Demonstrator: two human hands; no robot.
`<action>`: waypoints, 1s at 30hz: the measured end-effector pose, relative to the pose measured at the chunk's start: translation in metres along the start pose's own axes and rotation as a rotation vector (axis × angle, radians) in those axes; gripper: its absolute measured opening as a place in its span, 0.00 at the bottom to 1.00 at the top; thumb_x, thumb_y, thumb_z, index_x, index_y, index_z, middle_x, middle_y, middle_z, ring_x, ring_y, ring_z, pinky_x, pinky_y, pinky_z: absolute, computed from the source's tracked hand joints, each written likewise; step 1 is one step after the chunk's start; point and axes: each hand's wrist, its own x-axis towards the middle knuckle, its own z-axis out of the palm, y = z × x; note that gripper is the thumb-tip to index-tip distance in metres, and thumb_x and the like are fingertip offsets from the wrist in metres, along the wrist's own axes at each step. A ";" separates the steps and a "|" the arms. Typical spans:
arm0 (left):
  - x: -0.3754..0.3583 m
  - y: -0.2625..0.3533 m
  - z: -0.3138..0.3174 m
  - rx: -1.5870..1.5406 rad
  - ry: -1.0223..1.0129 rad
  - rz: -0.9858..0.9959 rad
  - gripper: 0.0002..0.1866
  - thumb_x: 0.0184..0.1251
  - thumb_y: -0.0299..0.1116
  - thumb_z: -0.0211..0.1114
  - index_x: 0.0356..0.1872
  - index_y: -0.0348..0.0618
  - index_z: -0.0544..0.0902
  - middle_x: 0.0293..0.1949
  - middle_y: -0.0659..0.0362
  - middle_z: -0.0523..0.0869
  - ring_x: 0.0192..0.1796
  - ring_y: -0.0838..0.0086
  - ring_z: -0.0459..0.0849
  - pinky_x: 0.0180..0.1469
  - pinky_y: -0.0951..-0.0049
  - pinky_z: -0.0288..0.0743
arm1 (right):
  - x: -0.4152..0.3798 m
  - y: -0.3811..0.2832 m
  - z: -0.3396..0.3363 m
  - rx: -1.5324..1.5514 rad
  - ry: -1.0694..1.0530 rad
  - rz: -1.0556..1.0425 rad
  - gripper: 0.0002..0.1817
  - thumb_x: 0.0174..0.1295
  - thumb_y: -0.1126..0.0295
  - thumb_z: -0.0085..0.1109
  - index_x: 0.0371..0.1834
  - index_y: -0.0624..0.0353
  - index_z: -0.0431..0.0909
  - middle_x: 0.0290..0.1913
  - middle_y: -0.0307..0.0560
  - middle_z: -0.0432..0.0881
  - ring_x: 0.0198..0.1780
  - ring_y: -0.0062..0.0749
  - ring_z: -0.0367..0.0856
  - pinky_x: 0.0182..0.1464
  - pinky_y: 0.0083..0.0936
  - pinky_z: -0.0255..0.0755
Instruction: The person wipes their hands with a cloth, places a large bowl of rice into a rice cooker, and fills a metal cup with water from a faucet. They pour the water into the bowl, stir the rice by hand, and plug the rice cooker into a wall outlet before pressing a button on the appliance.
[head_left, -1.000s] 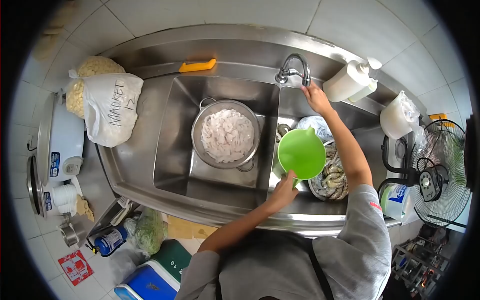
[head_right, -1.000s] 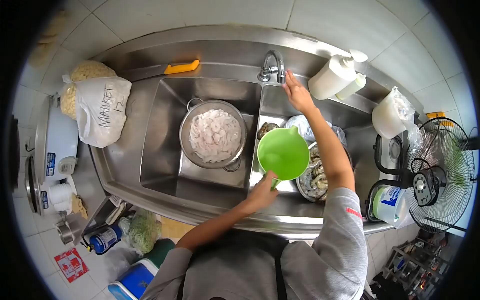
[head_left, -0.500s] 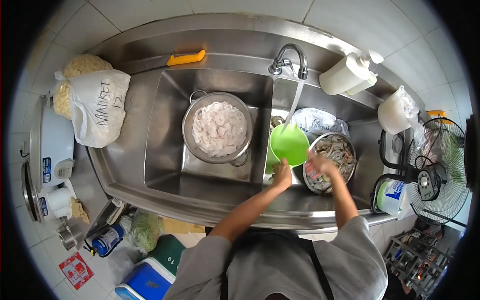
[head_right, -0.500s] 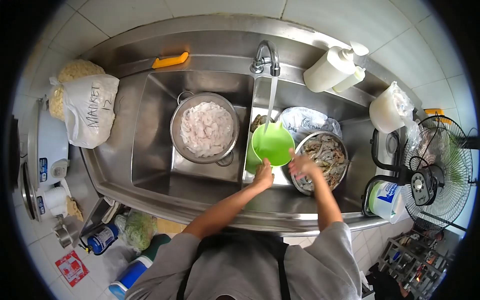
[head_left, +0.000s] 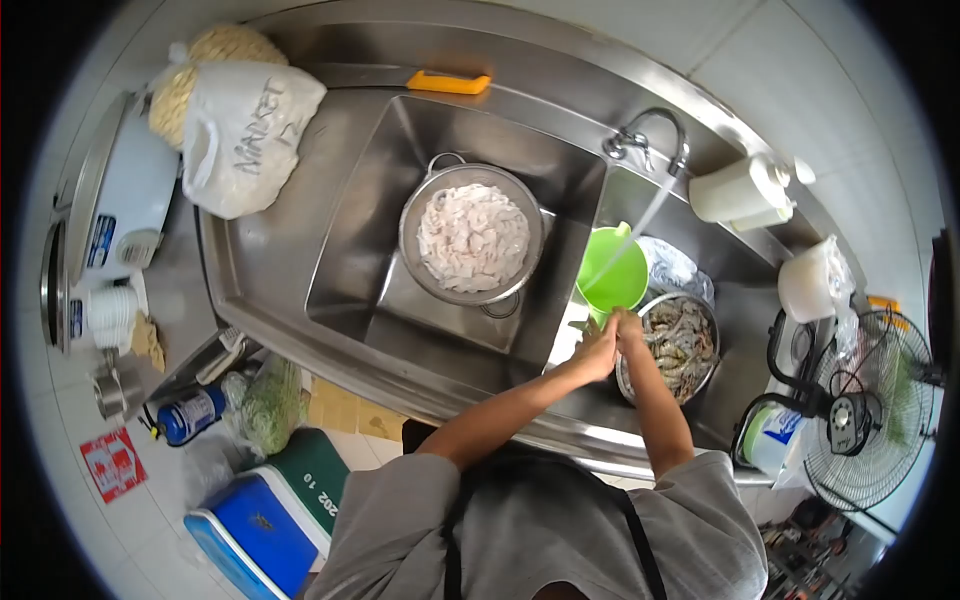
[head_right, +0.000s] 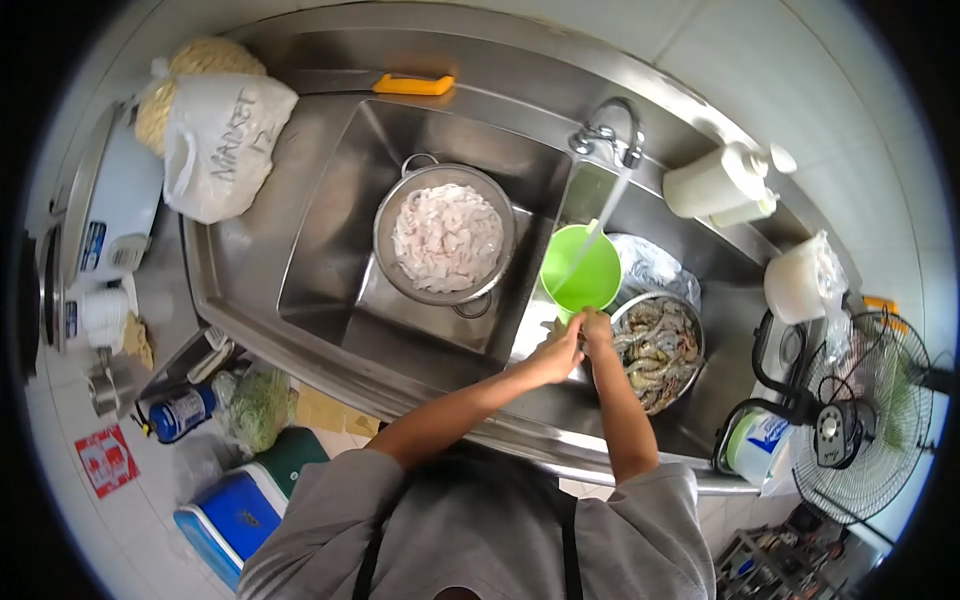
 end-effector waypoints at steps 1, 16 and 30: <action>-0.022 0.005 -0.018 -0.158 -0.130 0.057 0.32 0.60 0.32 0.57 0.63 0.45 0.52 0.60 0.35 0.60 0.60 0.46 0.65 0.58 0.54 0.62 | 0.007 0.000 -0.011 0.054 -0.108 0.064 0.25 0.58 0.55 0.50 0.39 0.74 0.75 0.35 0.59 0.80 0.33 0.44 0.80 0.32 0.36 0.72; -0.381 -0.133 -0.148 -0.560 1.233 -0.214 0.20 0.66 0.32 0.53 0.57 0.35 0.67 0.55 0.52 0.72 0.57 0.72 0.69 0.58 0.75 0.61 | 0.139 -0.240 -0.058 -0.917 0.001 -1.521 0.26 0.61 0.69 0.46 0.63 0.61 0.58 0.63 0.61 0.59 0.62 0.58 0.60 0.60 0.39 0.58; -0.397 -0.173 -0.132 -0.562 1.207 -0.213 0.21 0.65 0.33 0.54 0.57 0.36 0.67 0.53 0.52 0.73 0.56 0.69 0.70 0.57 0.73 0.63 | 0.007 -0.131 -0.043 0.347 -0.228 -0.224 0.14 0.63 0.59 0.46 0.24 0.53 0.74 0.17 0.36 0.71 0.18 0.21 0.67 0.19 0.18 0.61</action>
